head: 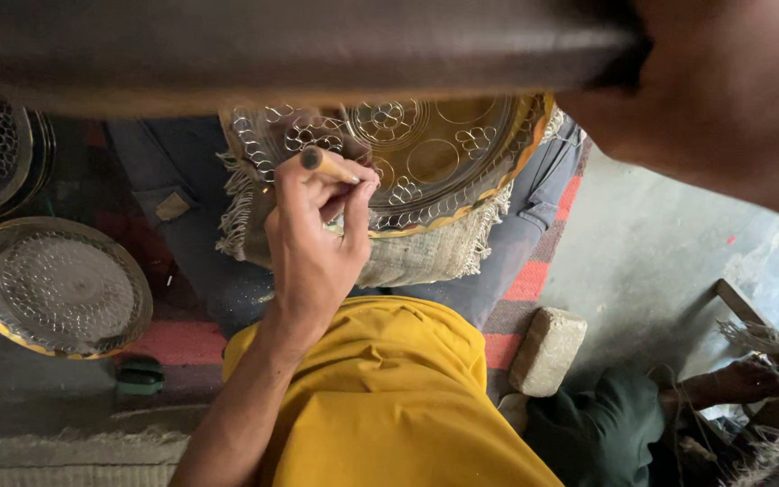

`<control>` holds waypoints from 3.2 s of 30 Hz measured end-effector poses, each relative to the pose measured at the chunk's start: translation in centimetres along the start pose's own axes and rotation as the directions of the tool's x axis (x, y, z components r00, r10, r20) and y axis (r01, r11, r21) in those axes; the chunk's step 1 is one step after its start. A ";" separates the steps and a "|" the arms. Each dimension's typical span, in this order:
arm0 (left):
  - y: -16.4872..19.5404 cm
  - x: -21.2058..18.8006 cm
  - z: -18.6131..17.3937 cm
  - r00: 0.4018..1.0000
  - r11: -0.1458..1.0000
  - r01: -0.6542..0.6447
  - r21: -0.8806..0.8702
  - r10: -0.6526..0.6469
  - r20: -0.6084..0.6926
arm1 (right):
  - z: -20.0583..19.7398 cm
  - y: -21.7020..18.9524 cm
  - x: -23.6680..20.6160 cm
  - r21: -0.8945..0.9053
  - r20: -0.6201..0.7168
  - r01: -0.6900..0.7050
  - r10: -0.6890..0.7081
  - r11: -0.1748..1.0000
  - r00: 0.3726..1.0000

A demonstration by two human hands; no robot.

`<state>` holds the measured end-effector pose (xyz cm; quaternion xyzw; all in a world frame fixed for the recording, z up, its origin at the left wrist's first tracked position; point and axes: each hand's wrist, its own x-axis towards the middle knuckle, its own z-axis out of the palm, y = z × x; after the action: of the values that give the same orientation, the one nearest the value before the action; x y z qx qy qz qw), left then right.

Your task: The person uses a hammer and a small metal punch to emboss a decorative pattern into a brass plate resting on their lap. They repeatedly strike the punch to create indentations along the plate's surface.

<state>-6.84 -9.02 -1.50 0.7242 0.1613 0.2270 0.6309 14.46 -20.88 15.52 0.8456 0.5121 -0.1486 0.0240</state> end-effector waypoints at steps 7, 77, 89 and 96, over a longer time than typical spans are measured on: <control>-0.1 0.2 0.0 1.000 1.000 -0.005 -0.005 0.005 -0.005 | -0.3 -0.5 1.2 -0.152 0.136 0.066 -0.045 0.986 0.990; -0.4 7.6 -2.2 0.669 0.947 -0.308 0.088 0.150 0.728 | 9.7 1.7 -9.8 0.247 -0.250 -0.280 0.340 0.928 0.907; 0.5 3.9 -2.4 0.937 0.998 -0.045 0.036 0.030 0.348 | 2.7 1.6 -4.0 -0.065 0.025 -0.168 0.170 0.984 0.985; 1.0 2.4 -1.4 0.979 0.997 -0.061 0.037 0.053 0.196 | 2.0 1.7 -3.7 -0.095 0.095 -0.169 0.178 0.981 0.980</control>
<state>-5.62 -6.77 -0.06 0.7607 0.0826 0.1694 0.6212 13.88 -25.21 14.40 0.8764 0.4405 -0.1669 0.0996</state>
